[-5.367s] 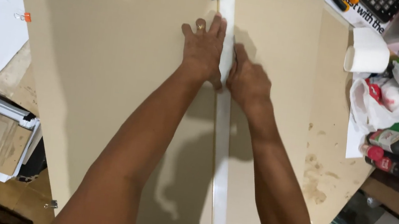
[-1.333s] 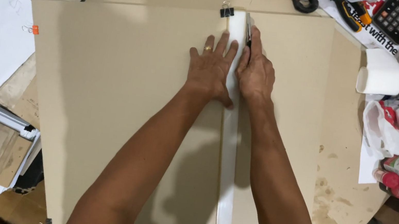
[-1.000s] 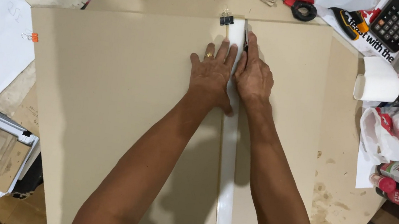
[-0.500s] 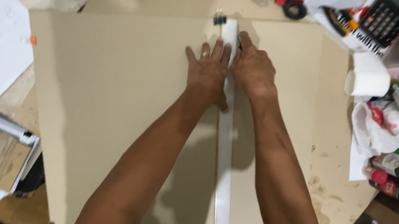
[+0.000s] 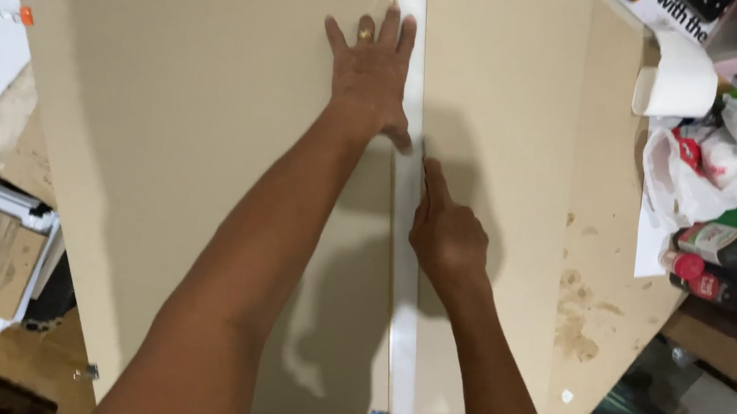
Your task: Using a utility knife and a straight-edge guide to cut a large board on a workbench.
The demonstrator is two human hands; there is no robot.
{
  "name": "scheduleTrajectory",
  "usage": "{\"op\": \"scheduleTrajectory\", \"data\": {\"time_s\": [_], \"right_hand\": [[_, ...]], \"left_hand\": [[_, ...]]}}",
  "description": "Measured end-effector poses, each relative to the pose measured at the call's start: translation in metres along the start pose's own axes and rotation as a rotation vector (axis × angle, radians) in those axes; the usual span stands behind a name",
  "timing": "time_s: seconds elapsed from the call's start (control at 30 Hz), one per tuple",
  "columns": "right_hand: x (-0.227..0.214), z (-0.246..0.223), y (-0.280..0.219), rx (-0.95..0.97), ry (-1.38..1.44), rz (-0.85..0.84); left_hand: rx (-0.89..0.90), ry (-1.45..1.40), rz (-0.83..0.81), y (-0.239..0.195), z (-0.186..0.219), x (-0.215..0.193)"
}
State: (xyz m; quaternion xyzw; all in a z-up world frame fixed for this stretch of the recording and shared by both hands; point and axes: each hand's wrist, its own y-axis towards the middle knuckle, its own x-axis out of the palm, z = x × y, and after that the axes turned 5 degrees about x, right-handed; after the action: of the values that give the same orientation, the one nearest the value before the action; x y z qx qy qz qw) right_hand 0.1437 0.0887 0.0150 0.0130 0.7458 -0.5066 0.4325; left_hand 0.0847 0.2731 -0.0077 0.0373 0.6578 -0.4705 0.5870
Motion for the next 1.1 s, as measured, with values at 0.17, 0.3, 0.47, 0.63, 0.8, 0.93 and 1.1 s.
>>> {"op": "scheduleTrajectory", "data": {"time_s": [0.17, 0.3, 0.47, 0.63, 0.8, 0.93, 1.1], "right_hand": [[0.022, 0.013, 0.0, 0.008, 0.014, 0.023], [0.022, 0.016, -0.008, -0.226, 0.061, 0.216], [0.036, 0.026, 0.004, -0.31, 0.049, 0.331], [0.052, 0.044, 0.011, -0.276, -0.027, 0.331], [0.075, 0.079, -0.064, -0.178, 0.024, 0.117], [0.132, 0.134, -0.105, -0.142, -0.004, 0.068], [0.183, 0.183, -0.169, -0.148, -0.026, 0.081]], "left_hand": [[-0.021, -0.046, -0.052, -0.012, -0.001, 0.029], [0.134, -0.064, 0.228, -0.069, 0.015, 0.101], [0.129, -0.136, 0.007, -0.134, 0.053, 0.111], [0.096, -0.138, 0.047, -0.129, 0.057, 0.116], [0.057, -0.143, 0.065, -0.136, 0.065, 0.102], [0.038, -0.126, 0.091, -0.134, 0.067, 0.106], [0.031, -0.103, 0.119, -0.135, 0.068, 0.103]]}}
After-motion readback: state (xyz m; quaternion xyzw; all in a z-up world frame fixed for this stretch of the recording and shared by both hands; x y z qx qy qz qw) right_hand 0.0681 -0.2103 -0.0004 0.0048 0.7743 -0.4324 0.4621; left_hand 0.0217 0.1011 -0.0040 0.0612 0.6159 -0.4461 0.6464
